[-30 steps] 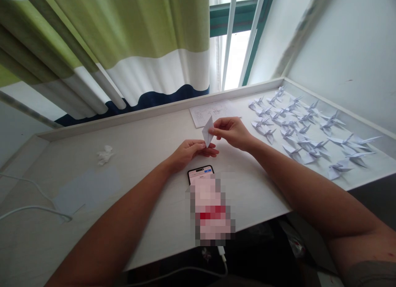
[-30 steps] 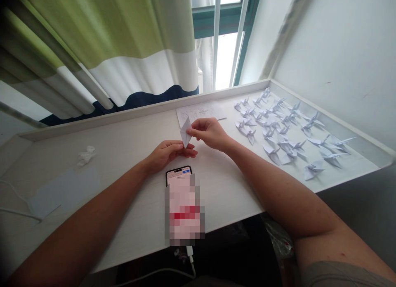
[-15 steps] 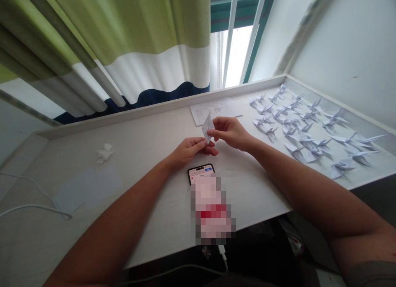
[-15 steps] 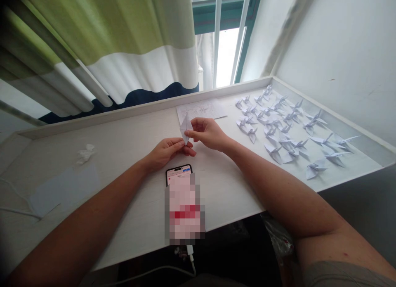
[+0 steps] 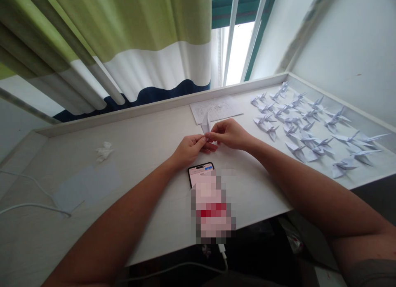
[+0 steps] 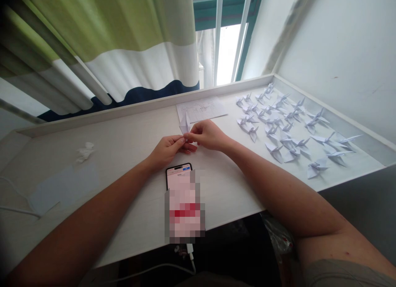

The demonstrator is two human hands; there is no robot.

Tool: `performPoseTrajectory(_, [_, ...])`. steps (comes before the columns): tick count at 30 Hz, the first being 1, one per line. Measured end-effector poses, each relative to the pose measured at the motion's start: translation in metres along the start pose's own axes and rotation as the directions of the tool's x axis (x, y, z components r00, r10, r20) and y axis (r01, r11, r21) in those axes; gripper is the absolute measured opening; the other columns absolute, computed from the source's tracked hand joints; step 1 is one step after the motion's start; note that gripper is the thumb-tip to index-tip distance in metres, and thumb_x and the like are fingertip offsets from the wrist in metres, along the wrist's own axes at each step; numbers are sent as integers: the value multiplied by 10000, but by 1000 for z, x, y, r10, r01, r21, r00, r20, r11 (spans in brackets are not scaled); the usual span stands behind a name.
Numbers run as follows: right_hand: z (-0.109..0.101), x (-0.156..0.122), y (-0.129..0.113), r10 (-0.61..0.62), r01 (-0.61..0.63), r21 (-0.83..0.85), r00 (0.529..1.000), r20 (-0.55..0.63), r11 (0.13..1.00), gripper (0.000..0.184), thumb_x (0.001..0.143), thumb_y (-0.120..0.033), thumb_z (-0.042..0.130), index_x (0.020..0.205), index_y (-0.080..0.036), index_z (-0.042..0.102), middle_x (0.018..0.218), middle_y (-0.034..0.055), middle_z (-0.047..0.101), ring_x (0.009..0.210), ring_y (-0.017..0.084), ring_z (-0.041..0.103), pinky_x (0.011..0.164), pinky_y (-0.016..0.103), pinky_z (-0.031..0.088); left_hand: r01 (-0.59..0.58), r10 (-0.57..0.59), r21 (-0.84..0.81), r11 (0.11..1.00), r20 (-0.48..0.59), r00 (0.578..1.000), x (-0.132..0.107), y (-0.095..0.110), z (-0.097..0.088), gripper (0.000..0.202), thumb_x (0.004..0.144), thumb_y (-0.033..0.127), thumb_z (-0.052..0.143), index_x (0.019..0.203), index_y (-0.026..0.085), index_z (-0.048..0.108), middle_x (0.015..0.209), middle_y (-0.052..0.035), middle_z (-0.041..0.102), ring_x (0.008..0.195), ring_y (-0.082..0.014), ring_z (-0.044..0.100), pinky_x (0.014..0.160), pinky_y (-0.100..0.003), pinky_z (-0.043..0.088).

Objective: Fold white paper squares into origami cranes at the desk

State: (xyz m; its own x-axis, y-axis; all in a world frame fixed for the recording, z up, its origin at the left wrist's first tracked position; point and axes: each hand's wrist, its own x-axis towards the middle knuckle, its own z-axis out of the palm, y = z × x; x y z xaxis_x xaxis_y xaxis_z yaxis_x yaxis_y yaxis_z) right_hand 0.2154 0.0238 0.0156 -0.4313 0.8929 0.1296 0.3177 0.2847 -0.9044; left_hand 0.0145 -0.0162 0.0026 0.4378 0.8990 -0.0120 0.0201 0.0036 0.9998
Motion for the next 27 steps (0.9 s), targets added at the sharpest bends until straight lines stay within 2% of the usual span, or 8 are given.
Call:
performPoseTrajectory(9, [-4, 0, -3, 18, -22, 78, 999, 49, 997, 348, 837, -453, 831, 693, -161, 707, 621, 15, 662, 589, 118, 584, 553, 269, 439, 30, -34, -85, 996, -44, 998, 3, -3, 1, 360, 995, 447, 697, 997, 94, 769, 960, -159, 833, 883, -230, 793, 819, -345, 610])
performPoseTrajectory(16, [-4, -2, -12, 65, -65, 162, 998, 4, 985, 275, 799, -350, 845, 662, -166, 693, 647, 27, 695, 604, 120, 624, 580, 266, 519, 47, -55, -108, 993, -78, 995, 4, -3, 2, 282, 1027, 345, 638, 985, 100, 770, 945, -149, 832, 855, -217, 790, 801, -338, 606])
performPoseTrajectory(22, [-1, -2, -10, 73, -78, 199, 997, 30, 977, 272, 803, -344, 849, 667, -170, 691, 630, 22, 693, 596, 117, 614, 568, 263, 508, 53, -62, -130, 990, -67, 996, 3, -1, 3, 257, 986, 323, 667, 989, 93, 782, 969, -154, 833, 868, -233, 791, 821, -360, 607])
performPoseTrajectory(27, [1, -1, -4, 70, -79, 194, 996, 52, 978, 301, 820, -370, 853, 669, -175, 681, 630, 26, 689, 601, 125, 613, 559, 270, 466, 53, -56, -179, 982, -16, 998, 2, 2, 0, 248, 952, 297, 672, 991, 84, 793, 975, -160, 836, 901, -251, 796, 843, -375, 606])
